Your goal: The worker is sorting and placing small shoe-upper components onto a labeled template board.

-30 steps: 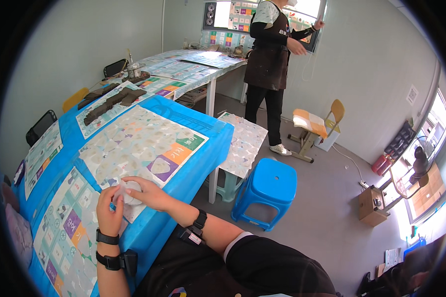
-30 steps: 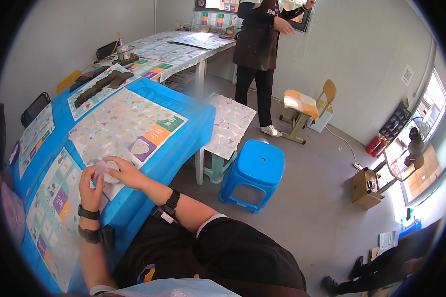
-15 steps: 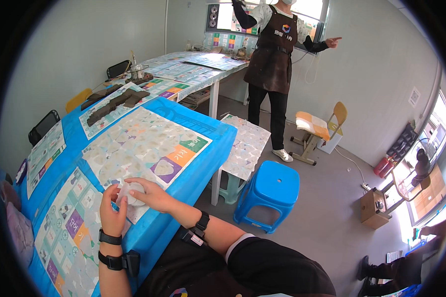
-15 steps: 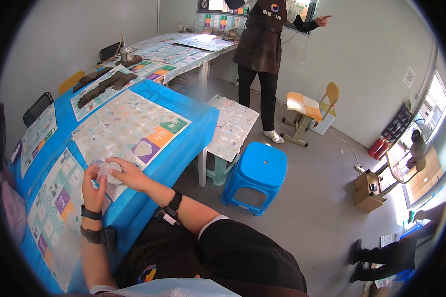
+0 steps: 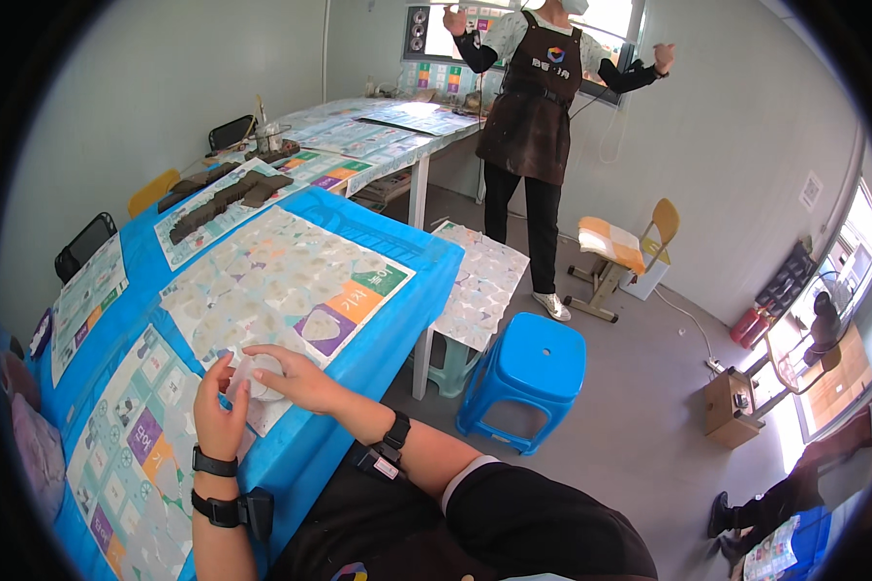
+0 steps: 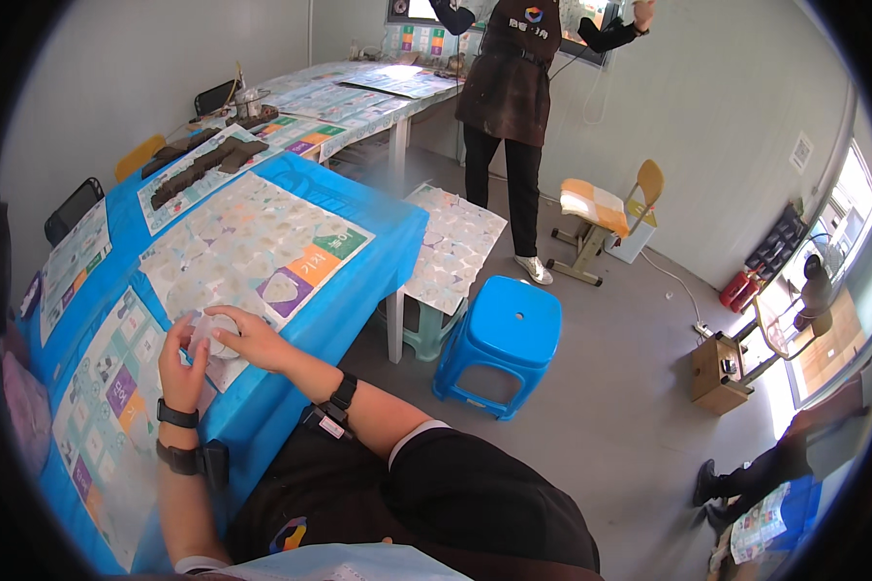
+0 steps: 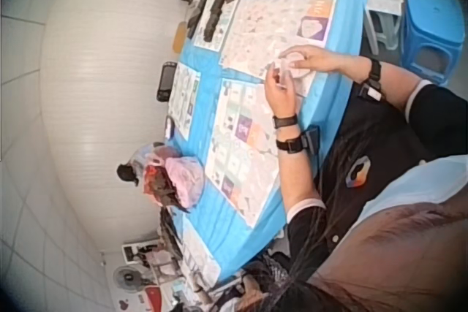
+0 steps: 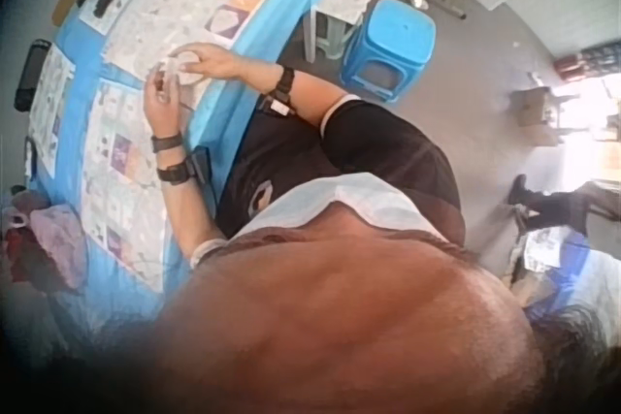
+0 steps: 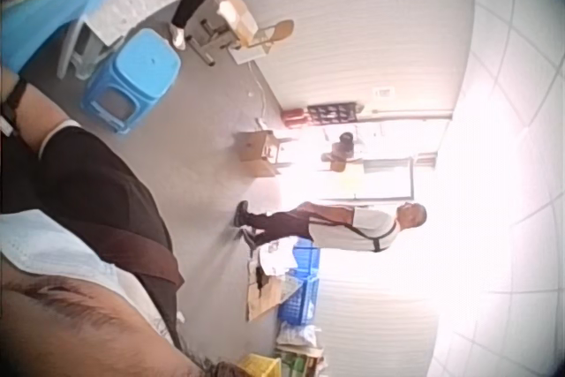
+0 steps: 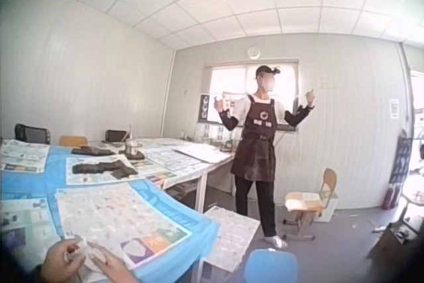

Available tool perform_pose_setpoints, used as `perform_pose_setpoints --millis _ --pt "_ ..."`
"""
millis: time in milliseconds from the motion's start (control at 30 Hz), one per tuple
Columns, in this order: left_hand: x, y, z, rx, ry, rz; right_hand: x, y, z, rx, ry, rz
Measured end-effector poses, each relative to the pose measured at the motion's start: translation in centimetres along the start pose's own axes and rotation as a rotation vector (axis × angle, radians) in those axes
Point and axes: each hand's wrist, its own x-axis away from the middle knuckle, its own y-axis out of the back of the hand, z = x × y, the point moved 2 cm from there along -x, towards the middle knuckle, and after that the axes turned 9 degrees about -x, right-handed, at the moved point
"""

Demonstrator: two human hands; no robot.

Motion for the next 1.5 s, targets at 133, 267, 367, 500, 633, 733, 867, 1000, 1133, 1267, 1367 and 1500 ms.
perform_pose_setpoints --millis 133,267,367,500,633,733,867,1000,1133,1267,1367,1500 --pt "0.2 -0.3 0.4 0.001 0.022 0.003 -0.2 0.1 -0.8 0.102 0.071 -0.015" --pt "0.1 0.1 0.5 0.055 0.054 0.019 -0.1 0.0 -0.7 0.059 0.064 -0.029" --pt "0.0 0.1 0.0 0.029 0.043 0.003 0.0 0.2 -0.8 0.083 0.074 -0.042" --pt "-0.1 0.3 -0.2 -0.043 -0.013 -0.02 -0.3 0.3 -1.3 0.073 0.092 -0.047" --pt "-0.2 0.4 -0.5 -0.055 -0.034 -0.022 -0.2 0.3 -1.4 0.023 0.087 -0.047" --pt "-0.2 0.5 -0.5 -0.056 -0.051 -0.017 -0.2 0.1 -1.2 0.016 0.08 -0.041" --pt "-0.2 0.5 -0.6 -0.061 -0.06 -0.006 -0.1 0.2 -1.1 0.049 0.063 -0.04" --pt "-0.3 0.5 -0.6 -0.052 -0.082 -0.007 -0.1 0.1 -0.8 0.063 0.085 -0.044" --pt "-0.3 0.5 -0.6 -0.053 -0.085 -0.012 -0.1 0.1 -0.6 0.076 0.077 -0.039" --pt "-0.2 0.5 -0.4 -0.048 -0.077 -0.004 -0.1 0.1 -0.4 0.028 -0.002 -0.009" --pt "-0.2 0.5 -0.4 -0.047 -0.069 0.0 0.0 0.0 -0.2 0.034 0.0 -0.011" --pt "-0.3 0.4 -0.4 -0.049 -0.07 0.003 0.1 0.2 -0.2 0.034 0.023 -0.013"
